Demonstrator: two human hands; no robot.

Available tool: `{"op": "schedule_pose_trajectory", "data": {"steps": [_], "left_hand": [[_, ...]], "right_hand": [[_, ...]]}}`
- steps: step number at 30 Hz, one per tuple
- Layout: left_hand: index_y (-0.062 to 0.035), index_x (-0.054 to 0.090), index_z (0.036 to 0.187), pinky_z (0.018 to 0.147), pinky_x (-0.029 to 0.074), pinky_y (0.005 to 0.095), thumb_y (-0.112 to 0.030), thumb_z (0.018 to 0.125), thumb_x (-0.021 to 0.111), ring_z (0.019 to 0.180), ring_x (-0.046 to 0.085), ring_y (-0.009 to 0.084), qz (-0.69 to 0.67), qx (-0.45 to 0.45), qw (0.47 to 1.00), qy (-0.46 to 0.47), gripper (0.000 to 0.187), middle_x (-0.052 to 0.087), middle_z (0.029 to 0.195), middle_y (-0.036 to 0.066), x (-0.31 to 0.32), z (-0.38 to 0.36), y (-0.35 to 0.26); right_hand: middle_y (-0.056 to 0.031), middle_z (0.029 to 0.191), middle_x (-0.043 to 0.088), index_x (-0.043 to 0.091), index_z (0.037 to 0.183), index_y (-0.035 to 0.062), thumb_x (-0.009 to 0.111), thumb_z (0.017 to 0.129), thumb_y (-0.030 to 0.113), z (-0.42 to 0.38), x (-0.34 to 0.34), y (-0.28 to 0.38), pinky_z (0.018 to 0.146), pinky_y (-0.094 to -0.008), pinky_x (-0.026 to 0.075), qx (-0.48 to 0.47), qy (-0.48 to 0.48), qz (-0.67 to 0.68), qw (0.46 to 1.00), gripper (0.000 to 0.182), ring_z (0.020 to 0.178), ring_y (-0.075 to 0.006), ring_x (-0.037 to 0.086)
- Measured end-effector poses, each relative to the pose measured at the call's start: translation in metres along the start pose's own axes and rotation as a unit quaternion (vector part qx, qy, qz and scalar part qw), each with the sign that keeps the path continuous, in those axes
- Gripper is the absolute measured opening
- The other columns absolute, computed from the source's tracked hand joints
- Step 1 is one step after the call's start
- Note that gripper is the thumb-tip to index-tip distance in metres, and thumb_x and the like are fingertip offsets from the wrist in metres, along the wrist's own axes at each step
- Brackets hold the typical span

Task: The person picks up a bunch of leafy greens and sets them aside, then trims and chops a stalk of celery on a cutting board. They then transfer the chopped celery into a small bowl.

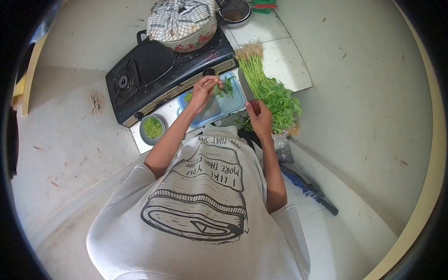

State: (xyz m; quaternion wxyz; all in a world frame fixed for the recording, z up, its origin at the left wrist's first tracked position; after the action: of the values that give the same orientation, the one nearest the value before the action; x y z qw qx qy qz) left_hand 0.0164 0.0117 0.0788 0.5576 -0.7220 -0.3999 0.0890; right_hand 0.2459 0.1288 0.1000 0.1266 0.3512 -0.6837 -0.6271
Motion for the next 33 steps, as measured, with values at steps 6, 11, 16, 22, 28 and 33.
{"op": "schedule_pose_trajectory", "data": {"steps": [6,11,16,22,28,33], "left_hand": [[0.0005,0.067,0.116,0.086,0.054,0.0262,-0.011,0.103,0.065,0.091,0.071,0.0138,-0.003,0.092,0.995,0.045,0.017,0.075,0.103,0.008,0.012,-0.024,0.008],[0.0046,0.070,0.112,0.083,0.055,0.0267,-0.005,0.099,0.068,0.089,0.070,0.0135,0.056,0.097,0.994,-0.015,0.016,0.075,0.098,0.009,0.025,-0.045,0.006],[0.0021,0.075,0.111,0.079,0.055,0.0271,-0.007,0.098,0.069,0.087,0.070,0.0117,0.152,0.093,0.980,-0.085,0.017,0.077,0.099,0.008,0.037,-0.067,0.001],[-0.0012,0.077,0.110,0.078,0.055,0.0309,-0.012,0.097,0.070,0.085,0.072,0.0168,0.249,0.075,0.952,-0.163,0.018,0.078,0.102,0.011,0.050,-0.097,-0.001],[-0.0037,0.078,0.110,0.081,0.055,0.0329,-0.015,0.097,0.072,0.089,0.073,0.0212,0.294,0.094,0.928,-0.208,0.018,0.077,0.103,0.011,0.045,-0.129,0.002],[-0.0005,0.078,0.108,0.080,0.056,0.0332,-0.013,0.097,0.070,0.087,0.074,0.0239,0.281,0.076,0.932,-0.217,0.019,0.077,0.102,0.013,0.031,-0.149,-0.001]], "right_hand": [[0.0040,0.068,0.058,0.070,0.097,0.0017,0.077,0.096,0.025,0.038,0.026,0.033,0.050,-0.0250,0.033,0.011,0.082,0.076,0.994,0.024,0.055,-0.0043,0.044],[0.0042,0.066,0.059,0.075,0.108,0.0032,0.077,0.096,0.026,0.054,0.037,0.044,0.050,-0.0242,0.035,-0.024,0.129,0.076,0.988,0.026,0.053,-0.0038,0.046],[0.0029,0.070,0.064,0.075,0.108,0.0027,0.077,0.096,0.025,0.058,0.034,0.042,0.051,-0.0239,0.038,-0.018,0.193,0.065,0.979,0.025,0.054,-0.0035,0.047],[0.0033,0.065,0.060,0.073,0.101,0.0025,0.078,0.095,0.024,0.057,0.033,0.044,0.052,-0.0254,0.037,-0.048,0.269,-0.009,0.962,0.023,0.055,-0.0042,0.046],[0.0021,0.062,0.057,0.070,0.095,0.0013,0.079,0.094,0.024,0.053,0.044,0.038,0.052,-0.0265,0.035,-0.075,0.368,-0.035,0.926,0.024,0.055,-0.0050,0.044],[0.0011,0.065,0.062,0.071,0.096,0.0011,0.077,0.096,0.022,0.043,0.064,0.039,0.051,-0.0268,0.035,-0.057,0.397,-0.042,0.915,0.022,0.055,-0.0056,0.044]]}}
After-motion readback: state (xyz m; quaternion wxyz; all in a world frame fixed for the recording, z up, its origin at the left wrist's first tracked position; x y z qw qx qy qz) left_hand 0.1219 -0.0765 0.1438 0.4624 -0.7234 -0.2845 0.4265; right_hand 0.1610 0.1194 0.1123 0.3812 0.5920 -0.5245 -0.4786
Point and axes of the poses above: each hand's wrist, its own z-axis towards the middle knuckle, its own x-axis out of the palm, y = z × x, the point moved 2 cm from there along z, towards the middle knuckle
